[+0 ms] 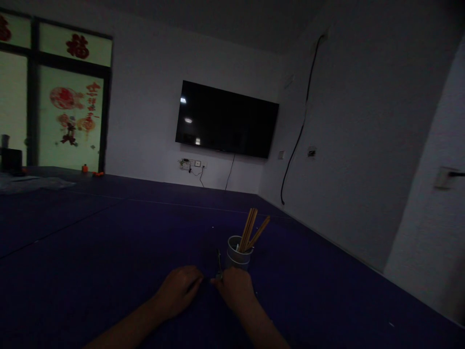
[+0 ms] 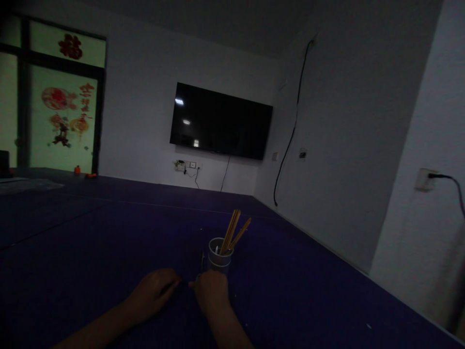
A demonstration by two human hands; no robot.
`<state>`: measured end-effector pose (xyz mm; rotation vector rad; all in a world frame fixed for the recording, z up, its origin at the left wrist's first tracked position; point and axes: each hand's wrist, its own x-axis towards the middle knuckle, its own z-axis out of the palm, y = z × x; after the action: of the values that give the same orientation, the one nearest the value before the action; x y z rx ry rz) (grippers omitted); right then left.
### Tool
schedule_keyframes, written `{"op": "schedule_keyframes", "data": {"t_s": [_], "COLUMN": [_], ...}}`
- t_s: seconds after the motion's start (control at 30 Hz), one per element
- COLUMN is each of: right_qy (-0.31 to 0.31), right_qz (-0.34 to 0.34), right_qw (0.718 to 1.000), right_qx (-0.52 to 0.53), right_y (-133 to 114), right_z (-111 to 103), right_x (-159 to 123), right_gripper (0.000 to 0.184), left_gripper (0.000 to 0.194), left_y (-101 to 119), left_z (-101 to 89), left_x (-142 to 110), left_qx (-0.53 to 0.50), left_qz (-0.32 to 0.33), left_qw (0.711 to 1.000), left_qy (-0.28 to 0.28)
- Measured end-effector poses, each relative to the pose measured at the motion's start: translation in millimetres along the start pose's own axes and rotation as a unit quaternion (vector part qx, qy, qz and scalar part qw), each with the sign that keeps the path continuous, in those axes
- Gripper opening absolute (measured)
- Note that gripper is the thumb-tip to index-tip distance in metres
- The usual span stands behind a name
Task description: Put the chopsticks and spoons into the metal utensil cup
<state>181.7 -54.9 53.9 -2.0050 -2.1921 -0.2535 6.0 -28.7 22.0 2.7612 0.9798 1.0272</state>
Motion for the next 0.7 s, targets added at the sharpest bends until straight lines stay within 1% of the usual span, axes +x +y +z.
{"op": "schedule_keyframes", "data": {"t_s": [0.1,0.17,0.3,0.47,0.7], "right_qy": [-0.005,-0.007,-0.019,-0.019,-0.014], "right_qz": [0.013,0.011,0.003,0.017,-0.008], "right_qw": [0.999,0.999,0.999,0.999,0.998], "right_qx": [-0.036,-0.043,-0.046,-0.033,-0.054], "right_y": [-1.8,-3.0,-3.6,-4.1,-7.6], "right_z": [-0.4,-1.3,-0.8,1.6,-3.5], "right_x": [0.5,0.7,1.7,1.6,0.8], "right_gripper": [0.035,0.036,0.036,0.035,0.037], "left_gripper": [0.03,0.03,0.03,0.029,0.027], "left_y": [-0.6,-1.0,-1.0,-1.4,-2.9], "left_z": [0.3,0.7,0.9,2.0,4.2], "left_x": [0.1,0.0,-0.6,-0.9,-2.3], "left_qx": [-0.005,-0.007,-0.003,0.012,0.005], "left_qz": [0.006,0.007,0.003,-0.001,0.0], "left_qw": [1.0,1.0,1.0,1.0,1.0], "left_qy": [-0.004,-0.006,-0.011,-0.017,-0.015]}}
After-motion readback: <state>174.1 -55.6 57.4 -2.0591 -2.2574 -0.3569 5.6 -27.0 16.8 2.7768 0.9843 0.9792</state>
